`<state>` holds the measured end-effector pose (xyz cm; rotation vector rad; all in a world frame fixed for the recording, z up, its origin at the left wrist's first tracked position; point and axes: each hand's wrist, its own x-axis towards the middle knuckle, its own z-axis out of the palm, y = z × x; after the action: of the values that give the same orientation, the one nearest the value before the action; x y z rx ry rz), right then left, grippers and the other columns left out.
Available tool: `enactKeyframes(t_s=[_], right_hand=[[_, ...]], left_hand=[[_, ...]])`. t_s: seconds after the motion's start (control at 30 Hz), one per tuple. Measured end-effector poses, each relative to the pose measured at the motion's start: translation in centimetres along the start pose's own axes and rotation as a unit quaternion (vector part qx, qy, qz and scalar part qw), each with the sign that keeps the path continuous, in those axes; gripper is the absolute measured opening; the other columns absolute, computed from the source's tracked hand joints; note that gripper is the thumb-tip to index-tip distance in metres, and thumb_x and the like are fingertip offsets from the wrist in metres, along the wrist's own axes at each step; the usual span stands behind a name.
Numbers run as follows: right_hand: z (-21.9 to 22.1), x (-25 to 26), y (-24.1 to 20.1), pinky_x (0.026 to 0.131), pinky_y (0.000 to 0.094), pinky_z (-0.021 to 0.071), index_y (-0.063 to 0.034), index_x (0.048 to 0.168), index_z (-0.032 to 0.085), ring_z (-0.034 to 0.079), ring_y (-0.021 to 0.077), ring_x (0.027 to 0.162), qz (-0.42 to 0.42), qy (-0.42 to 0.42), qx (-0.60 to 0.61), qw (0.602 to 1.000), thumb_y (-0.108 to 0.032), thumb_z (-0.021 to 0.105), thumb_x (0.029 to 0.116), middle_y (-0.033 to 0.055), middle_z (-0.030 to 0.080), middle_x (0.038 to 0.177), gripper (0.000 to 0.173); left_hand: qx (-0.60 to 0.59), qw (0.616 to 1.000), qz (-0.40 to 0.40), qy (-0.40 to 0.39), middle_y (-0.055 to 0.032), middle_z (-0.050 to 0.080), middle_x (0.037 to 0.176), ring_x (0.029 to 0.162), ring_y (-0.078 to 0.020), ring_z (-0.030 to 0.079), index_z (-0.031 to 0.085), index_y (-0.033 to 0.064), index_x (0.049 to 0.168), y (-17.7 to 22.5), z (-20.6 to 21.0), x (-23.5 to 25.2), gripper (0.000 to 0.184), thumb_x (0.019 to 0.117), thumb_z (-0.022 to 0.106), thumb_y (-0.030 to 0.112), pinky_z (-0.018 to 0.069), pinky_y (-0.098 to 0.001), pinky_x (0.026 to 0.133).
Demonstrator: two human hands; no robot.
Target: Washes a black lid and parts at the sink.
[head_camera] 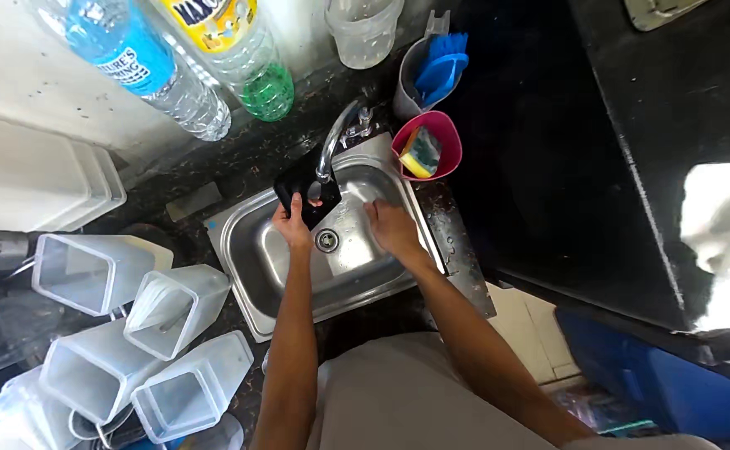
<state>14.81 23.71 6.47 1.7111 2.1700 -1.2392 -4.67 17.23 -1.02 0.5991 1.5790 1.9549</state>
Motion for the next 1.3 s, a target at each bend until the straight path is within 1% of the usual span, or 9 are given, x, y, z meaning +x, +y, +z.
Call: enactKeyframes(t_s=[0.13,0.3,0.4,0.57,0.7,0.8,0.9,1.0,1.3], right_hand=[[1.0,-1.9,1.8,0.059,0.0632,0.0516,-0.0076,0.105,0.065,0.067,0.0457,0.078,-0.006,-0.021,-0.006,1.0,-0.056,0.039,0.1068,0.0225,0.066,0.083,0.055],[-1.2,2.2,-2.1,0.078,0.0624,0.0533,-0.0038,0.101,0.069,0.069,0.0429,0.102,0.021,-0.098,-0.104,0.989,-0.049,0.032,0.11,0.0224,0.071,0.102,0.059],[-0.9,3.3,-3.7,0.08,0.0625,0.053,-0.0015,0.101,0.07,0.068,0.0428,0.106,0.031,-0.101,-0.088,0.991,-0.046,0.032,0.1107,0.0235,0.07,0.105,0.059],[-2.1,2.2,-4.6,0.077,0.0631,0.0525,0.0024,0.108,0.07,0.067,0.0467,0.103,-0.013,-0.115,-0.193,0.974,-0.025,0.05,0.1067,0.0269,0.069,0.108,0.034],[-1.4,3.9,-3.4,0.077,0.0634,0.0528,-0.0009,0.108,0.071,0.067,0.0458,0.103,-0.052,-0.114,-0.196,0.973,-0.031,0.048,0.1082,0.0253,0.069,0.106,0.038],[-1.4,4.7,-3.0,0.079,0.0641,0.0518,0.0007,0.109,0.071,0.066,0.0463,0.106,-0.024,-0.119,-0.199,0.972,-0.021,0.054,0.1039,0.0262,0.068,0.11,0.028],[-1.4,4.4,-3.3,0.077,0.0643,0.0523,-0.0019,0.104,0.071,0.067,0.0451,0.102,-0.067,-0.121,-0.179,0.974,-0.031,0.049,0.1073,0.0239,0.07,0.105,0.036],[-1.2,5.2,-2.6,0.081,0.0673,0.051,0.0008,0.111,0.071,0.065,0.0484,0.107,-0.032,-0.127,-0.174,0.976,-0.028,0.053,0.1059,0.028,0.068,0.112,0.034],[-1.3,6.2,-2.8,0.08,0.0679,0.0511,-0.0015,0.106,0.072,0.066,0.0472,0.106,-0.034,-0.136,-0.165,0.976,-0.037,0.05,0.1066,0.026,0.07,0.109,0.041]], left_hand=[[0.001,1.0,-0.003,-0.028,-0.0115,0.074,0.074,0.068,-0.0247,0.074,0.067,0.0034,0.09,-0.8,0.8,0.9,0.029,0.1051,0.051,0.023,0.0639,-0.0434,0.069],[-0.006,0.999,0.009,-0.039,-0.0114,0.074,0.074,0.068,-0.0251,0.074,0.067,0.0038,0.09,-0.9,2.0,1.3,0.029,0.1048,0.051,0.023,0.0637,-0.0441,0.07],[-0.007,0.999,0.015,-0.036,-0.0109,0.074,0.073,0.068,-0.0246,0.074,0.066,0.0037,0.09,-0.8,3.0,1.3,0.027,0.1049,0.05,0.02,0.0637,-0.0439,0.07],[0.039,0.999,0.008,-0.032,-0.0093,0.073,0.072,0.065,-0.0218,0.073,0.069,0.0015,0.091,-1.3,2.6,0.8,0.022,0.1019,0.055,0.015,0.0634,-0.0407,0.065],[0.039,0.999,0.003,-0.018,-0.0098,0.073,0.072,0.065,-0.0229,0.073,0.068,0.0023,0.089,-1.8,2.7,0.6,0.024,0.1025,0.055,0.017,0.0637,-0.0416,0.066],[0.047,0.999,0.004,-0.013,-0.0109,0.073,0.072,0.064,-0.0234,0.073,0.069,-0.0001,0.091,-2.1,2.8,0.2,0.021,0.1018,0.057,0.014,0.0636,-0.0416,0.065],[0.05,0.999,-0.003,0.007,-0.0104,0.073,0.071,0.065,-0.0231,0.073,0.067,0.0014,0.089,-2.0,2.8,0.5,0.024,0.1034,0.053,0.015,0.0633,-0.0409,0.065],[0.062,0.998,0.005,-0.001,-0.0093,0.073,0.072,0.065,-0.0216,0.073,0.069,0.0004,0.091,-1.7,3.0,0.2,0.021,0.1017,0.055,0.013,0.0633,-0.0404,0.065],[0.044,0.999,0.021,0.012,-0.0104,0.073,0.072,0.064,-0.0227,0.073,0.068,0.0006,0.091,-2.2,2.7,0.1,0.022,0.1027,0.055,0.013,0.0636,-0.0412,0.065]])
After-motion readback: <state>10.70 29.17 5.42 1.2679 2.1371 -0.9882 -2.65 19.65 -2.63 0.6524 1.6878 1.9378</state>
